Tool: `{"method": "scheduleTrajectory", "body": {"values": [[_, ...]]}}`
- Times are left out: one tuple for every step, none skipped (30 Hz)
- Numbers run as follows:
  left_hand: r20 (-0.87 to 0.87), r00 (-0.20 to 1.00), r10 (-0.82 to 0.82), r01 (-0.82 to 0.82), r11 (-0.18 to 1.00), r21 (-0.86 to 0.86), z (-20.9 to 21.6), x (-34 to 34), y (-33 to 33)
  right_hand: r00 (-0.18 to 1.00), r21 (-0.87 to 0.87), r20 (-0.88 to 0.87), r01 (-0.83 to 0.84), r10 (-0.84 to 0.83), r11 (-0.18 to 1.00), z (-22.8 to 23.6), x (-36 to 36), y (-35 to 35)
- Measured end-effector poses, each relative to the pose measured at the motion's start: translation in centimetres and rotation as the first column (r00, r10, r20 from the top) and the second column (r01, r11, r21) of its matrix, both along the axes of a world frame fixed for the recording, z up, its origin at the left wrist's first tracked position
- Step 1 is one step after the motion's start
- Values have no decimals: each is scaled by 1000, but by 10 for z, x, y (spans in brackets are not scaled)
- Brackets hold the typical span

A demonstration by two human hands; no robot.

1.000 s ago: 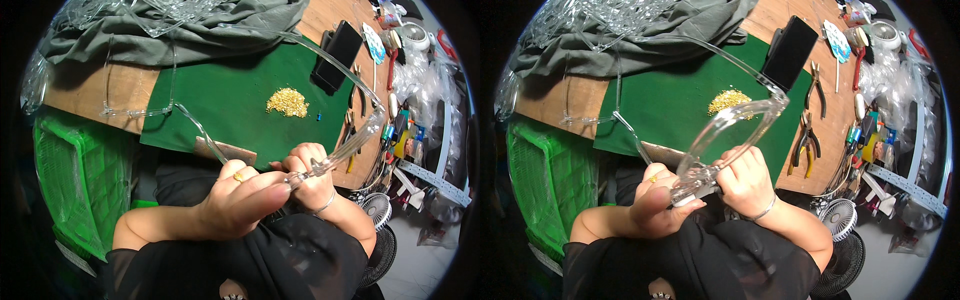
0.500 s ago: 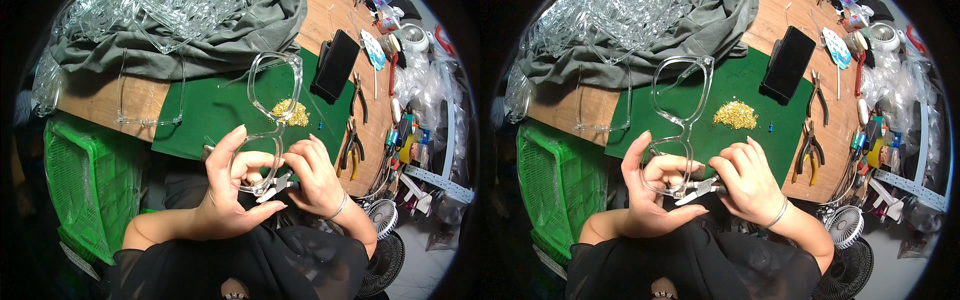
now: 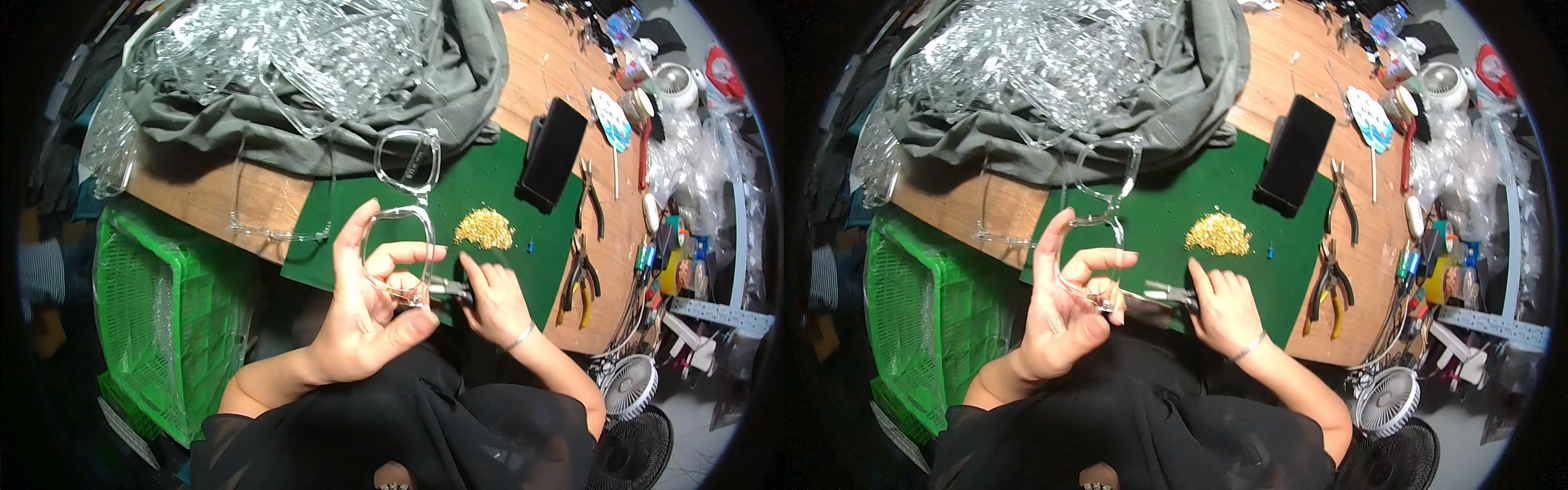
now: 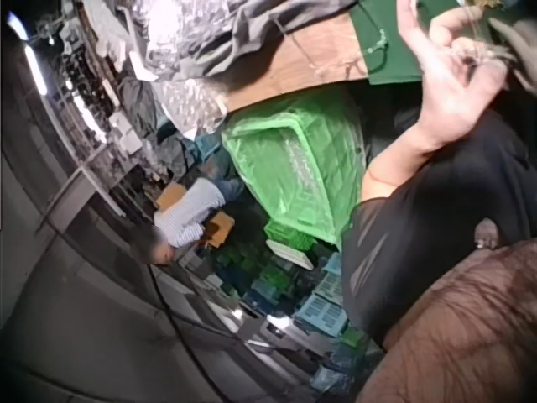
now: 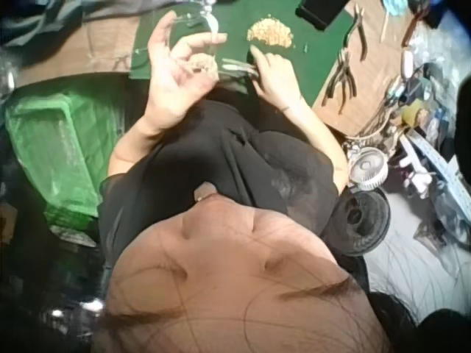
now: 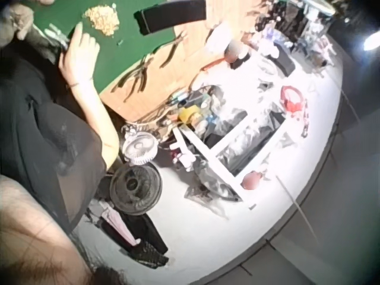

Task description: The person uses pliers to adjust the nose bridge and temple arms of a clear plastic eyeglass frame. They repeatedly squeeze and release the frame parts while rotating the glasses to check alignment. The task continues without visible completion or placement of the finished item.

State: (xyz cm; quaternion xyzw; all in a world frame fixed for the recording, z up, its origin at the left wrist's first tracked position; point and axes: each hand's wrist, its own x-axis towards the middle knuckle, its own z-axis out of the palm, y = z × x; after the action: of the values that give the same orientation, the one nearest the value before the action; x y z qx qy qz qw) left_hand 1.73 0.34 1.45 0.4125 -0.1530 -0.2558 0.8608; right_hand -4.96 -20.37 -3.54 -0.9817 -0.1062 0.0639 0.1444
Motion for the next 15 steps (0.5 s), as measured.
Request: {"method": "scheduleTrajectory", "body": {"values": [[-25, 998, 51, -50, 996, 68, 3, -3, -4, 1000, -81, 19, -8, 9, 997, 2, 6, 2], [-45, 994, 102, -95, 986, 138, 5, -5, -7, 997, -120, 72, 13, -4, 993, -2, 11, 4], [1, 991, 133, -132, 982, 132, 0, -6, -10, 998, -153, 60, 23, -14, 988, -7, 14, 5], [14, 991, 134, -135, 975, 175, 2, -7, -9, 999, -187, 48, 32, -23, 982, -10, 14, 6], [18, 991, 135, -137, 979, 150, 2, -9, -8, 999, -200, 40, 32, -24, 979, -5, 11, 5], [24, 989, 145, -147, 980, 137, 0, -9, -5, 999, -183, 27, 25, -20, 983, -4, 7, 5], [50, 989, 137, -143, 978, 153, -3, -8, 0, 1000, -166, 16, 18, -16, 986, -3, 1, 4], [24, 989, 145, -147, 975, 167, -3, -8, 3, 1000, -149, 4, 11, -11, 989, -1, -3, 1], [25, 989, 143, -145, 978, 152, -3, -6, 4, 1000, -105, 11, 23, -22, 994, 1, -3, -2], [27, 989, 142, -145, 980, 138, -3, -6, 5, 997, -51, 1, 75, -75, 996, 5, 0, -4], [21, 990, 142, -144, 979, 141, -4, -7, 4, 994, -7, 35, 99, -99, 995, 3, 3, -7], [19, 990, 138, -139, 980, 141, -3, -8, 2, 989, 36, 71, 127, -129, 991, 1, 8, -10], [21, 991, 129, -131, 982, 134, -2, -8, -1, 982, 79, 80, 165, -171, 983, -1, 14, -11], [-9, 993, 115, -113, 985, 133, 0, -8, -3, 972, 141, 57, 217, -227, 966, -11, 21, -14], [-36, 994, 103, -97, 986, 137, 2, -7, -4, 960, 179, 59, 261, -275, 949, -23, 28, -13]]}}
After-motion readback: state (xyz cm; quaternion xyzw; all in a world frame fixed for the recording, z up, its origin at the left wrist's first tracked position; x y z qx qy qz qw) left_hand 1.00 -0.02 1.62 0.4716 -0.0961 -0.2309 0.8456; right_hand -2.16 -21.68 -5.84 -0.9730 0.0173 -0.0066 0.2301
